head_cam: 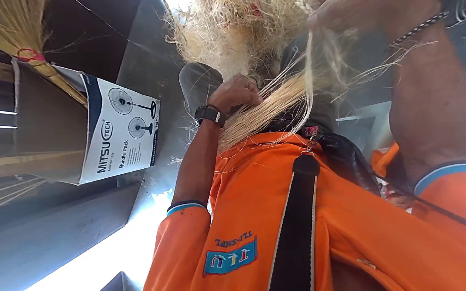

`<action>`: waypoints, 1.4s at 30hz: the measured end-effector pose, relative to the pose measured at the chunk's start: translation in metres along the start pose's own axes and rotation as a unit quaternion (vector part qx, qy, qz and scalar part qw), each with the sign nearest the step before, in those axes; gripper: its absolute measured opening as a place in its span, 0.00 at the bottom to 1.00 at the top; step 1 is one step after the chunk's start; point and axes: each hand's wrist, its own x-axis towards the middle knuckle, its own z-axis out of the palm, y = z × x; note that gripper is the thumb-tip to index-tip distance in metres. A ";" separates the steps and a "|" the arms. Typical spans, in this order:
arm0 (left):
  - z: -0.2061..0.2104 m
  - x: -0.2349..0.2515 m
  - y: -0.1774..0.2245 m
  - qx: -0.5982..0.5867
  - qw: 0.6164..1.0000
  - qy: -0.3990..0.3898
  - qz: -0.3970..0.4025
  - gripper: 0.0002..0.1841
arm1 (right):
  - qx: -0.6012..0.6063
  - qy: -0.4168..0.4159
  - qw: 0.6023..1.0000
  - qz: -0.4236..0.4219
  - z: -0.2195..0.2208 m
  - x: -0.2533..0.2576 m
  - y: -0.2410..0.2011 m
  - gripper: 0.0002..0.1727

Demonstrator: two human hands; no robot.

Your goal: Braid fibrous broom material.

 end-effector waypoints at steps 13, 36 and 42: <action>-0.001 -0.022 -0.005 -0.285 0.954 0.090 -0.009 0.11 | 0.071 -0.029 0.996 -0.053 0.002 0.007 0.009 0.15; 0.000 -0.051 -0.005 -0.193 0.950 0.246 0.005 0.12 | 0.244 -0.062 0.963 -0.095 0.056 0.017 0.020 0.17; 0.000 -0.053 -0.009 -0.285 0.918 0.274 0.016 0.11 | 0.325 -0.097 0.938 -0.071 0.092 0.027 0.039 0.13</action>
